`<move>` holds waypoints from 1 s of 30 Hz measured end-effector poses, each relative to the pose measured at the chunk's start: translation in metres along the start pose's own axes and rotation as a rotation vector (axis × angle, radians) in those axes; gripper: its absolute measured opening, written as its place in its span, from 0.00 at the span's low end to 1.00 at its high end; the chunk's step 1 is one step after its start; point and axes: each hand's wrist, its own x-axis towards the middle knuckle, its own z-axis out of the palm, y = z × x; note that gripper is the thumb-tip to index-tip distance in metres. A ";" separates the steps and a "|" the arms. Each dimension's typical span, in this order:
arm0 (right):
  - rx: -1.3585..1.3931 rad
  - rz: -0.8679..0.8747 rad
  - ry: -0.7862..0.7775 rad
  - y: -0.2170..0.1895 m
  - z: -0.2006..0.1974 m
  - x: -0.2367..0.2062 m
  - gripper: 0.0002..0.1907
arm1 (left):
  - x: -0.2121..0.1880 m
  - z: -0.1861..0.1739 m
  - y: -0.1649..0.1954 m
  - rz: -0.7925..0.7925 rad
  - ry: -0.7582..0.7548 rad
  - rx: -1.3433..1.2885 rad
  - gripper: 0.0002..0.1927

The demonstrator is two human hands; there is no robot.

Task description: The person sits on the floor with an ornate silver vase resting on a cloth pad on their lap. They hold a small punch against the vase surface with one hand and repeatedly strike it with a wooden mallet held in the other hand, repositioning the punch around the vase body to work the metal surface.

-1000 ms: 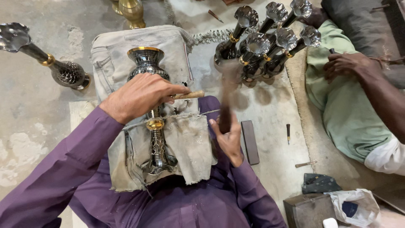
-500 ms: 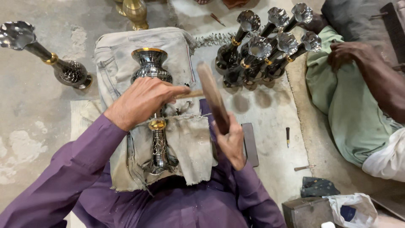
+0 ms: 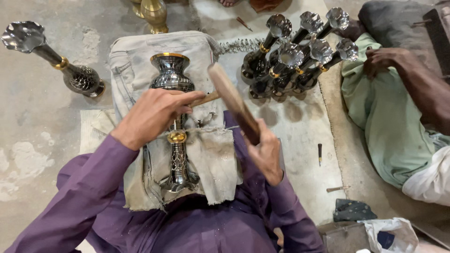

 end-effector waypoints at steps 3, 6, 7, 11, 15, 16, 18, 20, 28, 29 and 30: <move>-0.107 0.004 -0.026 -0.007 -0.012 0.008 0.22 | -0.015 0.002 -0.001 -0.030 0.181 -0.111 0.18; 0.015 -0.199 -0.034 -0.015 -0.022 0.017 0.27 | -0.027 0.021 0.004 -0.164 0.392 -0.223 0.23; 0.061 -0.298 -0.039 -0.016 -0.026 0.020 0.30 | -0.030 0.027 0.005 -0.177 0.443 -0.217 0.22; -0.306 -0.329 -0.142 -0.017 -0.038 0.035 0.37 | -0.036 0.051 0.006 -0.224 0.605 -0.203 0.22; -0.523 -0.433 -0.144 -0.017 -0.043 0.057 0.37 | -0.038 0.059 0.006 -0.260 0.636 -0.212 0.23; -0.574 -0.461 -0.113 -0.019 -0.044 0.063 0.36 | -0.038 0.060 0.007 -0.255 0.647 -0.203 0.23; -0.373 -0.526 -0.038 -0.028 -0.049 0.072 0.37 | -0.037 0.061 0.006 -0.244 0.667 -0.183 0.23; -0.211 -0.595 -0.004 -0.041 -0.058 0.082 0.38 | -0.037 0.063 0.006 -0.244 0.665 -0.204 0.23; -0.507 -0.747 0.058 -0.075 -0.081 0.093 0.32 | -0.034 0.062 0.005 -0.180 0.652 -0.135 0.22; -0.533 -0.721 0.006 -0.074 -0.080 0.095 0.31 | -0.034 0.061 0.006 -0.181 0.649 -0.129 0.22; -0.560 -0.694 -0.048 -0.073 -0.077 0.096 0.31 | -0.034 0.059 0.007 -0.181 0.646 -0.124 0.21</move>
